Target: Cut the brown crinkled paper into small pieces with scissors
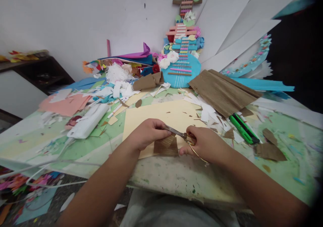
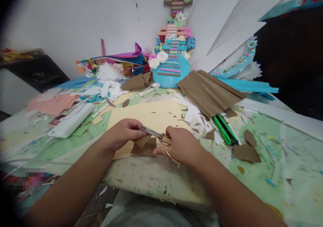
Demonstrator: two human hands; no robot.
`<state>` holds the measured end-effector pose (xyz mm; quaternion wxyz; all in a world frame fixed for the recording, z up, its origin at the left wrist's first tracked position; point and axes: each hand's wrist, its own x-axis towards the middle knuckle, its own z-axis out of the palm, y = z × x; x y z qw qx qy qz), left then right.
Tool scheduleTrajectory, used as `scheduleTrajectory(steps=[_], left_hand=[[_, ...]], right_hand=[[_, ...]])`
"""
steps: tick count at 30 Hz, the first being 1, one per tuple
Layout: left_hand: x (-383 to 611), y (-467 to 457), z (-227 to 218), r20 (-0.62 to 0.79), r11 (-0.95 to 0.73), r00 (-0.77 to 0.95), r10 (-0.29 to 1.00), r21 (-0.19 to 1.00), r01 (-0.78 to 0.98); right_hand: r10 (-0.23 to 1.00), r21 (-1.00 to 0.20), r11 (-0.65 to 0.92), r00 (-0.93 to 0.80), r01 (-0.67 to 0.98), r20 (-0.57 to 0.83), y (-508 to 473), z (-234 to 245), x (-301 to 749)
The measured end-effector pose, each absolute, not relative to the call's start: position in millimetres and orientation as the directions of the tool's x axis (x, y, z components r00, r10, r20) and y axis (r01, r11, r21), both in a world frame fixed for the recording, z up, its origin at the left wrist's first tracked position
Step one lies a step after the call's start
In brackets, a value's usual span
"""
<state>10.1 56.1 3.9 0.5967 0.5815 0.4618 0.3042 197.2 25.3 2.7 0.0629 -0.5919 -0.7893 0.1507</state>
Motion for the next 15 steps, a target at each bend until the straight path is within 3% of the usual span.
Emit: scheduleTrajectory(steps=[15], left_hand=[[8.6, 57.0, -0.8, -0.257, 0.184, 0.355, 0.899, 0.957, 0.225]], right_hand=[[0.955, -0.192, 0.282, -0.294, 0.94, -0.039, 29.3, -3.3, 196.6]])
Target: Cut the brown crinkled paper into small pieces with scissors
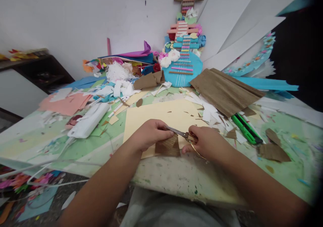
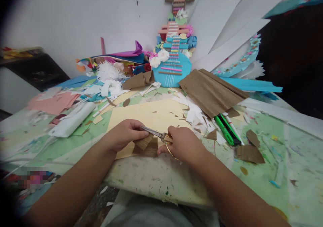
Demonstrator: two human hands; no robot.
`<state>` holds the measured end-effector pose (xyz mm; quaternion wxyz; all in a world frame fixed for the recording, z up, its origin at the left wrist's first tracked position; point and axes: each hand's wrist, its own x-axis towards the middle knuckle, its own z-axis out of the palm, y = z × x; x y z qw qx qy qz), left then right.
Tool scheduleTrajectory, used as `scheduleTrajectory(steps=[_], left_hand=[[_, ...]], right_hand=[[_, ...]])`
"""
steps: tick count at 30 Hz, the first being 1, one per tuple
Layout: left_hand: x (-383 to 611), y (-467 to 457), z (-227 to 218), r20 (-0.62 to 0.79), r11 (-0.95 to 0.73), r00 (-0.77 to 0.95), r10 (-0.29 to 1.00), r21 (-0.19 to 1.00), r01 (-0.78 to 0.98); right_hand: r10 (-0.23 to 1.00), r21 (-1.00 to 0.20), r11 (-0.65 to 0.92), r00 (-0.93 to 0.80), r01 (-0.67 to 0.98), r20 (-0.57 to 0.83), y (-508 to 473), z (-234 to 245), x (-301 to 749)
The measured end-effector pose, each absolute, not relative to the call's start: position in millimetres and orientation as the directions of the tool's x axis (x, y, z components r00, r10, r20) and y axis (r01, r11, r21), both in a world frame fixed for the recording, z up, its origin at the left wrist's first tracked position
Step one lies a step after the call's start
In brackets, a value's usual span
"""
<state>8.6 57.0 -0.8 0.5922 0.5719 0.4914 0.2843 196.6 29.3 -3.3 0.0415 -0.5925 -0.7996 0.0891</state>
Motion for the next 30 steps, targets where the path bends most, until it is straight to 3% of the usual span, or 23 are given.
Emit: scheduleTrajectory(steps=[5, 11, 14, 24, 30], left_hand=[[8.2, 56.3, 0.0, -0.248, 0.174, 0.359, 0.9, 0.959, 0.226], [11.8, 56.7, -1.2, -0.221, 0.15, 0.312, 0.924, 0.96, 0.236], [13.4, 56.8, -3.2, -0.19, 0.136, 0.27, 0.944, 0.969, 0.207], [13.0, 59.6, -2.0, -0.138, 0.166, 0.128, 0.982, 0.955, -0.244], [14.1, 62.0, -2.8, -0.181, 0.187, 0.052, 0.982, 0.899, -0.396]], right_hand=[[0.968, -0.253, 0.236, -0.251, 0.938, -0.028, 30.3, -4.0, 197.9], [0.955, -0.568, 0.266, -0.293, 0.779, 0.045, 29.4, -5.3, 204.0], [0.941, -0.641, 0.283, -0.335, 0.714, 0.042, 29.6, -6.6, 204.1], [0.943, -0.676, 0.25, -0.333, 0.693, 0.006, 29.6, -9.2, 200.2], [0.971, -0.588, 0.19, -0.24, 0.786, -0.008, 28.8, -5.4, 197.3]])
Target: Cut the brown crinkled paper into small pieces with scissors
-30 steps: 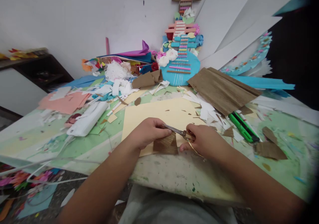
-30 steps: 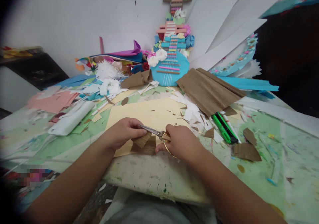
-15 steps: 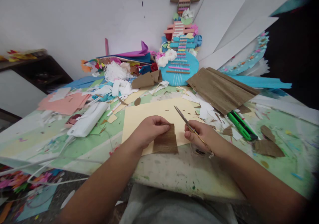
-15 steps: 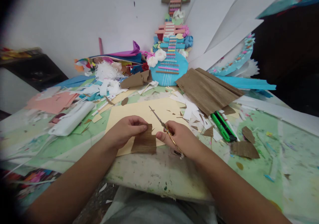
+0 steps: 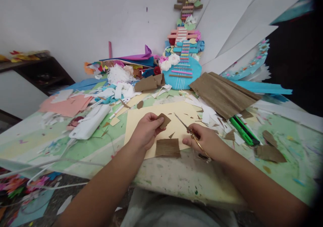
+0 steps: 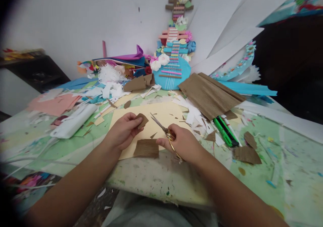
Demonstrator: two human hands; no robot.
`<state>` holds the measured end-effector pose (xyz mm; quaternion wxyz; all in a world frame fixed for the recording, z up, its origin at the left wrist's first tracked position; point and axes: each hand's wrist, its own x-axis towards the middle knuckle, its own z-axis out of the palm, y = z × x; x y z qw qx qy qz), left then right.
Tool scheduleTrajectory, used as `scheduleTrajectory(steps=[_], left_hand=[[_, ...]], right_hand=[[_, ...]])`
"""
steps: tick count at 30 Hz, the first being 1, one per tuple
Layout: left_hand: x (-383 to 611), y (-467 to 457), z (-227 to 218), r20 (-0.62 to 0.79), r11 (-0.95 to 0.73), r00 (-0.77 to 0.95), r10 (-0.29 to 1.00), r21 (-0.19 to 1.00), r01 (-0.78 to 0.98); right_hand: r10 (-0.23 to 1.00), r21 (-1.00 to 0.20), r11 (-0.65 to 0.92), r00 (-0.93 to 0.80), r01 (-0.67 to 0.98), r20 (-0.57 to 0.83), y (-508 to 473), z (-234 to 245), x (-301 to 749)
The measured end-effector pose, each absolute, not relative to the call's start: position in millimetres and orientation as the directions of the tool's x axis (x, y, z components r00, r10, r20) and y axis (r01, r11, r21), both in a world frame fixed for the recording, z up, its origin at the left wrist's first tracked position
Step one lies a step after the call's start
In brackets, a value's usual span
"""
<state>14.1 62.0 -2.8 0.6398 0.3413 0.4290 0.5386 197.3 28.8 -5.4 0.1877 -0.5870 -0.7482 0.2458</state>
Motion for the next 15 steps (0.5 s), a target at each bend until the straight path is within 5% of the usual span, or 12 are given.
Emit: scheduleTrajectory(steps=[4, 15], left_hand=[[16.9, 62.0, -7.5, -0.109, 0.112, 0.036, 0.993, 0.844, -0.525], [21.9, 57.7, -5.5, -0.108, 0.153, 0.113, 0.988, 0.826, -0.543]], right_hand=[[0.973, -0.591, 0.179, -0.23, 0.787, -0.011, 26.2, -4.0, 192.7], [0.988, -0.607, 0.136, -0.155, 0.783, 0.021, 24.0, -6.1, 188.0]])
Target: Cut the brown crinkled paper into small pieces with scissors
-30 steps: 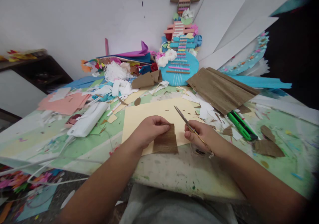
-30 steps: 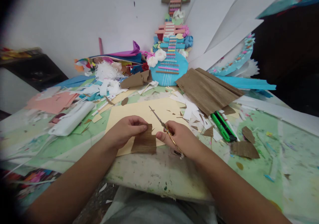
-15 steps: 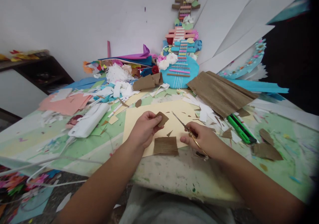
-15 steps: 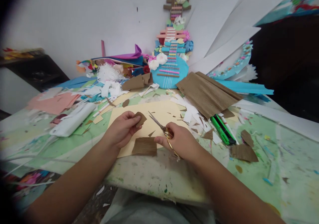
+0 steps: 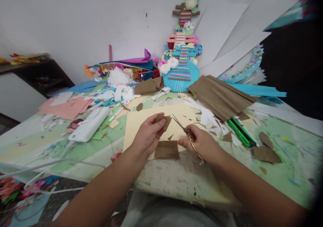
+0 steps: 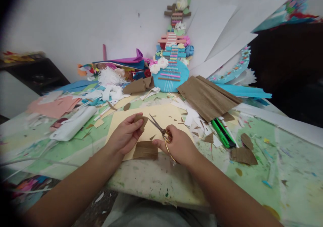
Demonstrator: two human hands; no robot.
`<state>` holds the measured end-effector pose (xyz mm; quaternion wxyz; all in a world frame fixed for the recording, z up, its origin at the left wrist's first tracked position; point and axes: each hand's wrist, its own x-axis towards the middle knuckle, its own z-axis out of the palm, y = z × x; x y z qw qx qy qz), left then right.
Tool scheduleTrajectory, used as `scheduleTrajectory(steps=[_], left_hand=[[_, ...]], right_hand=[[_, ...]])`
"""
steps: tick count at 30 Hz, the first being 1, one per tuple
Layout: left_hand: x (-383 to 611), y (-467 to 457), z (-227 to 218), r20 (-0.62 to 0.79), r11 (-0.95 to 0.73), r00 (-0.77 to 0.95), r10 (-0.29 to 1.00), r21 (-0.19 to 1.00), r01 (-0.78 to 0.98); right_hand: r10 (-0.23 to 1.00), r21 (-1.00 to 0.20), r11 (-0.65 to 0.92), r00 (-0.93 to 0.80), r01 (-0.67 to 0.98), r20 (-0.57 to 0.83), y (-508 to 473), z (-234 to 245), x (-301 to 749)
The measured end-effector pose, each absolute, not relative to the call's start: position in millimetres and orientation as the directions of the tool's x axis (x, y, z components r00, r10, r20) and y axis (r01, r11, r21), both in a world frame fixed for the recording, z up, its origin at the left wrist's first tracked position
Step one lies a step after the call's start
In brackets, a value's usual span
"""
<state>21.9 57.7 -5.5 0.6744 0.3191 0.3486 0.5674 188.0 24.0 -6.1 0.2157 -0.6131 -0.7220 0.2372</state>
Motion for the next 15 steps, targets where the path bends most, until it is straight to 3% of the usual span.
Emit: scheduleTrajectory(steps=[9, 15], left_hand=[[27.5, 52.0, -6.8, -0.062, 0.105, 0.096, 0.993, 0.822, -0.559], [29.3, 51.9, -5.9, -0.134, 0.133, 0.035, 0.99, 0.853, -0.505]], right_hand=[[0.985, -0.641, 0.147, -0.168, 0.754, 0.028, 23.4, -6.7, 183.6], [0.988, -0.652, 0.125, -0.156, 0.747, 0.011, 22.4, -5.3, 180.7]])
